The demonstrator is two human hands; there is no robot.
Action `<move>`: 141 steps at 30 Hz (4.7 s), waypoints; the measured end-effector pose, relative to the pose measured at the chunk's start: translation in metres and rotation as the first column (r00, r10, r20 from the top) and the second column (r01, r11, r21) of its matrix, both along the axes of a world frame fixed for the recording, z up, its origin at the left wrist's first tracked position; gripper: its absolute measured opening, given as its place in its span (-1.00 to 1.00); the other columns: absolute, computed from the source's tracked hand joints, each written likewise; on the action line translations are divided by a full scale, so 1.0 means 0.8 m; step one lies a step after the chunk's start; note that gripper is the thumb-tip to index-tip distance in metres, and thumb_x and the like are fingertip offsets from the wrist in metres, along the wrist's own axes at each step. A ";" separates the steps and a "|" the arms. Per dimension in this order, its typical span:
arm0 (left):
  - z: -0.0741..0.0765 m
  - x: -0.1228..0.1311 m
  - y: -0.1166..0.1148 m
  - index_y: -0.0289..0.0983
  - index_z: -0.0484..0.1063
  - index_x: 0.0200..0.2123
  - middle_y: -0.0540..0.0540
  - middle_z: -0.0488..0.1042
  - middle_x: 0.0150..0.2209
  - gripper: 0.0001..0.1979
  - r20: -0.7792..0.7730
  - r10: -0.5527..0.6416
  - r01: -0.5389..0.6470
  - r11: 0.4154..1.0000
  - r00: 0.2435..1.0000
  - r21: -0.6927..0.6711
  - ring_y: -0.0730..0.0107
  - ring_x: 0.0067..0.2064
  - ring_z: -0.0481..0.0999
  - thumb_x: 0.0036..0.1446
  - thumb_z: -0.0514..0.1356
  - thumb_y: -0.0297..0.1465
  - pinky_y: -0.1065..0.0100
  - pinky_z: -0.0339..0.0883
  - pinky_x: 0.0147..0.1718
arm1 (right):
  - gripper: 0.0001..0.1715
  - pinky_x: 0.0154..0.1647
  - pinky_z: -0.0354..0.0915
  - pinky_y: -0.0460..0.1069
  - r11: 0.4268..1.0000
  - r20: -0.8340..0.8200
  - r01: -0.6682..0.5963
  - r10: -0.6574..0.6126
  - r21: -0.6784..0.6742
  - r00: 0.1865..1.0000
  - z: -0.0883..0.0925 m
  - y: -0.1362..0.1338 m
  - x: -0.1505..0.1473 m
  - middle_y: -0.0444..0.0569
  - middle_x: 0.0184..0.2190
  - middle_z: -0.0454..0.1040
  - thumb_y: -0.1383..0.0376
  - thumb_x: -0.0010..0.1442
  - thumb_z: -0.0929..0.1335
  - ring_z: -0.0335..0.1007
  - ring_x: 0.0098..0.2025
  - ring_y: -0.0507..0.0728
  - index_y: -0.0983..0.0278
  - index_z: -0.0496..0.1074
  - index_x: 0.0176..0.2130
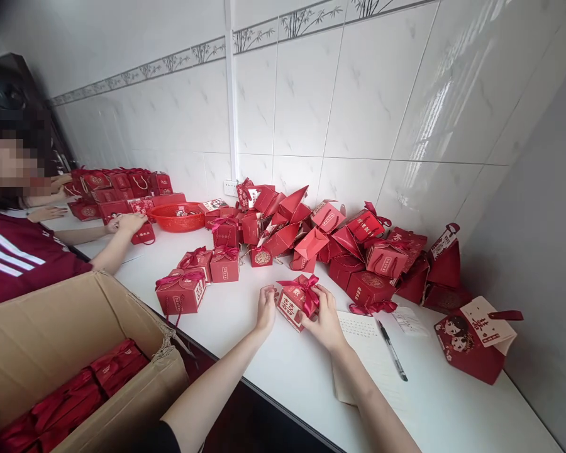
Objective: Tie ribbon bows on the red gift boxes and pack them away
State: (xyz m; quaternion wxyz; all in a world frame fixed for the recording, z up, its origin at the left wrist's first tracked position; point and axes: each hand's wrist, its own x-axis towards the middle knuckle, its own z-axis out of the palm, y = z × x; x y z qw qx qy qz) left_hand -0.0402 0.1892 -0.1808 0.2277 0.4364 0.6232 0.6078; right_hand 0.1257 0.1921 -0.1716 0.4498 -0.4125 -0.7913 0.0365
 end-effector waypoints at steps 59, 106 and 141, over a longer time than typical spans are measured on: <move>0.125 -0.178 -0.030 -0.23 0.30 0.00 -0.19 0.36 0.09 -0.43 -0.420 -0.590 0.395 0.792 0.690 -0.465 0.14 0.11 0.35 -0.07 0.22 -0.12 0.25 0.23 0.05 | -0.50 0.09 0.09 0.21 0.961 0.310 0.222 -0.263 0.163 0.914 -0.005 -0.012 0.006 0.18 0.09 0.32 0.41 0.13 0.15 0.21 0.13 0.25 0.32 0.30 0.06; 0.131 -0.070 -0.042 -0.32 0.44 -0.42 -0.03 0.48 -0.43 -0.78 -0.213 -0.798 0.674 0.594 0.564 -0.439 0.36 -0.33 0.45 -0.12 0.27 -0.28 0.30 0.28 -0.22 | -0.69 -0.46 0.04 -0.06 0.306 -0.682 -0.749 0.311 -0.587 0.661 0.052 -0.056 0.004 -0.21 -0.71 0.24 0.17 -0.01 0.37 0.14 -0.58 -0.03 0.29 0.30 -0.63; 0.224 -0.051 -0.050 -0.29 0.27 -0.33 -0.04 0.51 -0.39 -0.75 0.179 -0.557 0.514 0.825 0.811 0.237 0.37 -0.32 0.54 -0.06 0.27 -0.35 0.29 0.39 -0.28 | -0.81 -0.13 0.31 0.08 0.609 -0.992 -0.788 0.010 -0.093 0.125 0.146 -0.041 0.048 -0.10 -0.33 0.50 0.20 -0.06 0.38 0.38 -0.16 0.15 0.17 0.35 -0.61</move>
